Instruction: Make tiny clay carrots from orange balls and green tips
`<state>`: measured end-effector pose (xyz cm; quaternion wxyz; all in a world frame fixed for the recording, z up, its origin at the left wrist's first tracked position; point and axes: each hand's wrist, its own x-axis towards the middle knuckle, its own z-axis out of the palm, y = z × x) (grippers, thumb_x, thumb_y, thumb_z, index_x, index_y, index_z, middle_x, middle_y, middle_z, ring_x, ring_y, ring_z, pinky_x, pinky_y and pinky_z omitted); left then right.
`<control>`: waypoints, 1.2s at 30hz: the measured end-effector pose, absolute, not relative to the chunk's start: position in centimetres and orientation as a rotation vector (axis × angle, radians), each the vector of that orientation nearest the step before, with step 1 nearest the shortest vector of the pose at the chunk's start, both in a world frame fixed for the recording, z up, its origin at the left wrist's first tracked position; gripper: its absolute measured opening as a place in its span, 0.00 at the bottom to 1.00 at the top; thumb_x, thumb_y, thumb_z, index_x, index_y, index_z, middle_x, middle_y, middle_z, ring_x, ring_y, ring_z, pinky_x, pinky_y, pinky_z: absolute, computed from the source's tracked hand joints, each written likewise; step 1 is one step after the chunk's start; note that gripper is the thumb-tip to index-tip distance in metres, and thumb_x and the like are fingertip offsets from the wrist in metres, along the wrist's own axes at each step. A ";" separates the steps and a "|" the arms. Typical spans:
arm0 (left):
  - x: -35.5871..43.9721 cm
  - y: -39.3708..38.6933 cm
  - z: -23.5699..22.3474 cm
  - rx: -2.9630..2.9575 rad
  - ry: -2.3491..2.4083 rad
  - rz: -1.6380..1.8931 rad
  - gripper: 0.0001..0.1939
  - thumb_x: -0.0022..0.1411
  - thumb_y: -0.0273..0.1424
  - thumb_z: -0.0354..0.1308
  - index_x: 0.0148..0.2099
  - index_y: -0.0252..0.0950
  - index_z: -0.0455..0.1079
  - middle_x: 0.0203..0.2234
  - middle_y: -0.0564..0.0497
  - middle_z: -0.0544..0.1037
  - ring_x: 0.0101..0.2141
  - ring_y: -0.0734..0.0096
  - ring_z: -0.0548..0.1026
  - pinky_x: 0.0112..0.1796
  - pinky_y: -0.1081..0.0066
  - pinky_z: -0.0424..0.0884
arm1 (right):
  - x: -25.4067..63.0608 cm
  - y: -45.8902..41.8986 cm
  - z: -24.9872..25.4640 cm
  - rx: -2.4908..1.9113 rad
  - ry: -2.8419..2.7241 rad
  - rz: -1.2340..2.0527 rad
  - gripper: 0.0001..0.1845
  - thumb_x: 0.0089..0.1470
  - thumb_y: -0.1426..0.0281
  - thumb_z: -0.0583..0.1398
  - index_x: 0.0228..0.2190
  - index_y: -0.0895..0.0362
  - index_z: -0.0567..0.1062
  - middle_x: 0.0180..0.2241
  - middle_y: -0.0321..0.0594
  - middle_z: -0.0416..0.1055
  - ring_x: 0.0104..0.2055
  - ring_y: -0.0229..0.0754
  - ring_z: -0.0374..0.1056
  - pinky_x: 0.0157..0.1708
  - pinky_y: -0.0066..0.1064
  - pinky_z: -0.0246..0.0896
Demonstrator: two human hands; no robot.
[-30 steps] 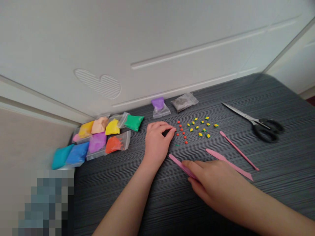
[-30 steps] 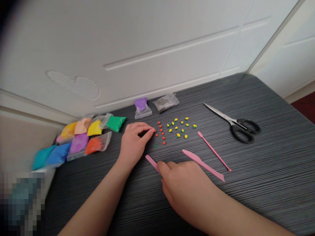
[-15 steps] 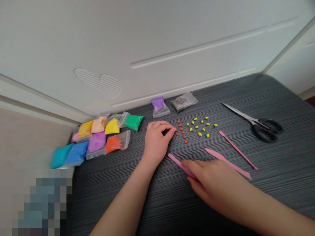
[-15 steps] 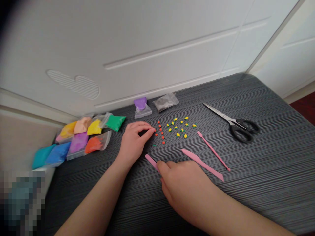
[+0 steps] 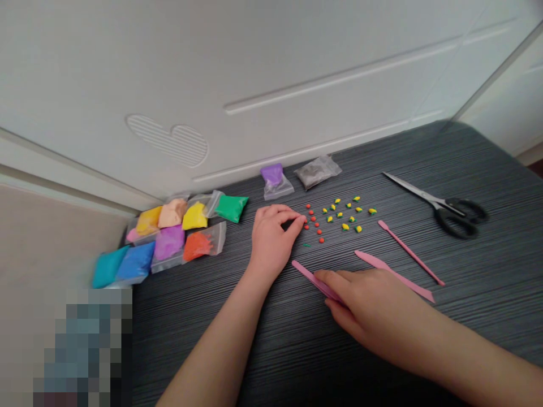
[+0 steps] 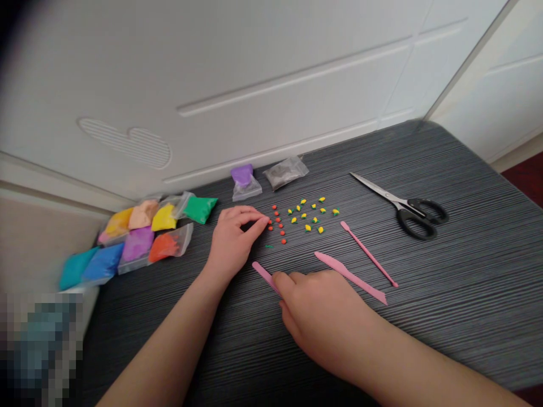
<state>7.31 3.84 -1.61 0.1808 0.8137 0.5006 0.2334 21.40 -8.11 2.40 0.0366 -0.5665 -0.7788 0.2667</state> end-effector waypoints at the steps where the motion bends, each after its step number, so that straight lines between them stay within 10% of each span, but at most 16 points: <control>1: 7.3 3.8 -1.6 2.296 1.412 0.667 0.11 0.56 0.37 0.51 0.33 0.39 0.73 0.33 0.54 0.74 0.39 0.69 0.66 0.43 0.68 0.60 | 21.4 -8.1 2.4 -1.739 -2.394 0.813 0.09 0.52 0.71 0.50 0.37 0.52 0.64 0.28 0.33 0.69 0.28 0.38 0.67 0.25 0.29 0.52; 36: 6.8 3.9 -1.5 2.281 1.330 0.632 0.08 0.55 0.33 0.53 0.36 0.44 0.73 0.35 0.55 0.72 0.40 0.69 0.65 0.43 0.67 0.60 | 21.4 -8.2 2.5 -1.732 -2.381 0.847 0.09 0.52 0.71 0.50 0.38 0.51 0.63 0.30 0.33 0.69 0.30 0.40 0.67 0.27 0.30 0.54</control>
